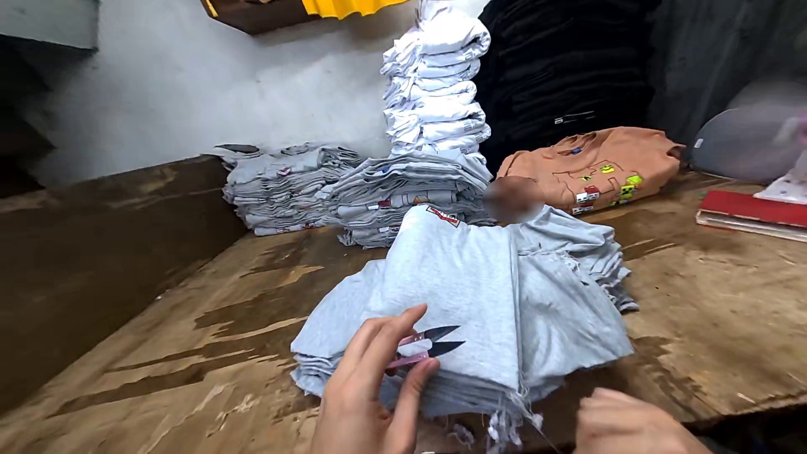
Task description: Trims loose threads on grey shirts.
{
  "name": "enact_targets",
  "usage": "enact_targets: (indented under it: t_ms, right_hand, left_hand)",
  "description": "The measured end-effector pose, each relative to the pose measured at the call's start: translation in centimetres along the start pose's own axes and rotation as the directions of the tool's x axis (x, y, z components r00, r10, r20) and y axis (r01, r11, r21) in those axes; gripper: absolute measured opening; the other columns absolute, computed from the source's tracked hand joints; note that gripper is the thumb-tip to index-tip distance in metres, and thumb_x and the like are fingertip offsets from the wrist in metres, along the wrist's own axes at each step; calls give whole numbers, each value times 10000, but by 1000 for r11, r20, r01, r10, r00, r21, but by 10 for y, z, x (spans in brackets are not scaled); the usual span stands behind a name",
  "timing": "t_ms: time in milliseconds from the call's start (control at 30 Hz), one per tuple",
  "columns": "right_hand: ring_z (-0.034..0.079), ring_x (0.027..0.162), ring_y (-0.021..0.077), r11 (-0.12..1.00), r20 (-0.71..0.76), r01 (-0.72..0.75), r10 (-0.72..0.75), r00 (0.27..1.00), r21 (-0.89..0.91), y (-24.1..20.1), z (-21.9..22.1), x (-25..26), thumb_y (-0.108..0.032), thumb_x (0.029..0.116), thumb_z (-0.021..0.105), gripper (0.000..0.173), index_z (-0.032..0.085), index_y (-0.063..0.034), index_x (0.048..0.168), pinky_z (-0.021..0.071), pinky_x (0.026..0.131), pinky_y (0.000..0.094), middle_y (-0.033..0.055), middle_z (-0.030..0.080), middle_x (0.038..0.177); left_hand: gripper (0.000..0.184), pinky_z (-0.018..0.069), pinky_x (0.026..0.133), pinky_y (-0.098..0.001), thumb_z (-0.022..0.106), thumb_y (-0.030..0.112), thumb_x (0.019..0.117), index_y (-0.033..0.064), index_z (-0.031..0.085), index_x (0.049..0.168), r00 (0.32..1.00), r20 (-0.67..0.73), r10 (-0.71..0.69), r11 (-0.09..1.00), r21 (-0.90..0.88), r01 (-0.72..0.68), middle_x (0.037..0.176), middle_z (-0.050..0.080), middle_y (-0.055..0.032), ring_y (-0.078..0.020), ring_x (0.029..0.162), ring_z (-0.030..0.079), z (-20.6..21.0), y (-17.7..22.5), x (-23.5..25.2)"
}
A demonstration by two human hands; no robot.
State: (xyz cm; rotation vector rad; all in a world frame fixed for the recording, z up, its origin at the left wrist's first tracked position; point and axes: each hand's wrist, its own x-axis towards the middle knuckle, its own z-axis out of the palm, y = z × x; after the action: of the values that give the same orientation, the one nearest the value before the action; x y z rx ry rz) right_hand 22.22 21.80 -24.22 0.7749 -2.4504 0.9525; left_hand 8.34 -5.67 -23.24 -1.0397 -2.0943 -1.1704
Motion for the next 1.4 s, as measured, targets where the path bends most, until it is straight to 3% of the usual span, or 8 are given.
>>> enact_targets:
  t_ms: [167, 267, 367, 533, 633, 900, 1167, 1400]
  right_hand:
    - [624, 968, 78, 969, -495, 22, -144, 857, -244, 26, 40, 30, -319, 939, 746, 229, 731, -215, 1142, 538, 849, 248, -5, 665, 1021]
    - [614, 983, 71, 925, -612, 87, -313, 727, -369, 41, 61, 29, -178, 1004, 621, 129, 726, -226, 1062, 519, 886, 247, -29, 655, 1029]
    - [584, 1048, 11, 932, -700, 24, -288, 653, -361, 40, 62, 21, -255, 1034, 608, 74, 668, -213, 1019, 489, 937, 179, -73, 602, 1063]
    - [565, 1101, 70, 916, -674, -6, -291, 679, -401, 39, 75, 28, -340, 984, 662, 186, 693, -268, 1153, 472, 972, 256, -54, 594, 1133]
    - [537, 1077, 87, 886, -678, 16, -367, 637, -464, 40, 79, 29, -213, 997, 590, 107, 670, -239, 1063, 418, 996, 264, -49, 582, 1101]
    - [496, 1041, 94, 780, -651, -60, -474, 593, -623, 39, 76, 27, -247, 997, 612, 74, 642, -236, 1064, 351, 994, 265, -40, 537, 1075]
    - [475, 1197, 51, 893, -692, -94, -269, 670, -439, 36, 73, 7, -411, 957, 543, 214, 616, -317, 1135, 332, 1073, 255, -103, 529, 1183]
    - [504, 1161, 40, 941, -695, -33, -224, 683, -336, 32, 81, 13, -398, 968, 543, 200, 645, -288, 1100, 373, 1041, 250, -98, 555, 1128]
  left_hand:
    - [418, 548, 751, -224, 699, 305, 970, 158, 661, 1359, 987, 87, 136, 990, 20, -138, 1127, 661, -49, -67, 906, 626, 10, 10, 19]
    - [239, 550, 712, -244, 632, 320, 986, 215, 761, 1159, 968, 76, 238, 961, 126, -246, 1025, 706, 58, -32, 829, 635, 16, 13, 18]
    - [214, 518, 731, -308, 579, 296, 1011, 252, 774, 1087, 946, 124, 300, 924, 208, -320, 993, 705, 91, -65, 866, 642, 12, 23, 22]
    - [239, 480, 712, -340, 559, 280, 1025, 235, 757, 1150, 925, 194, 326, 883, 288, -371, 1019, 698, 48, -118, 856, 620, 7, 39, 26]
    - [234, 425, 672, -355, 540, 218, 1007, 236, 769, 1049, 910, 229, 346, 844, 348, -408, 944, 718, 55, -134, 780, 593, 3, 43, 30]
    - [248, 393, 672, -375, 522, 131, 993, 196, 759, 1026, 837, 313, 449, 745, 385, -544, 885, 698, 19, -180, 733, 568, 23, 54, 24]
    - [196, 487, 773, -349, 645, 281, 989, 231, 767, 1133, 976, 117, 181, 965, 170, -200, 1054, 729, 38, -102, 894, 638, 8, 7, 7]
    - [166, 482, 758, -294, 662, 288, 997, 241, 799, 1079, 981, 79, 179, 984, 10, -180, 1031, 745, 78, -54, 871, 631, 25, 7, 1]
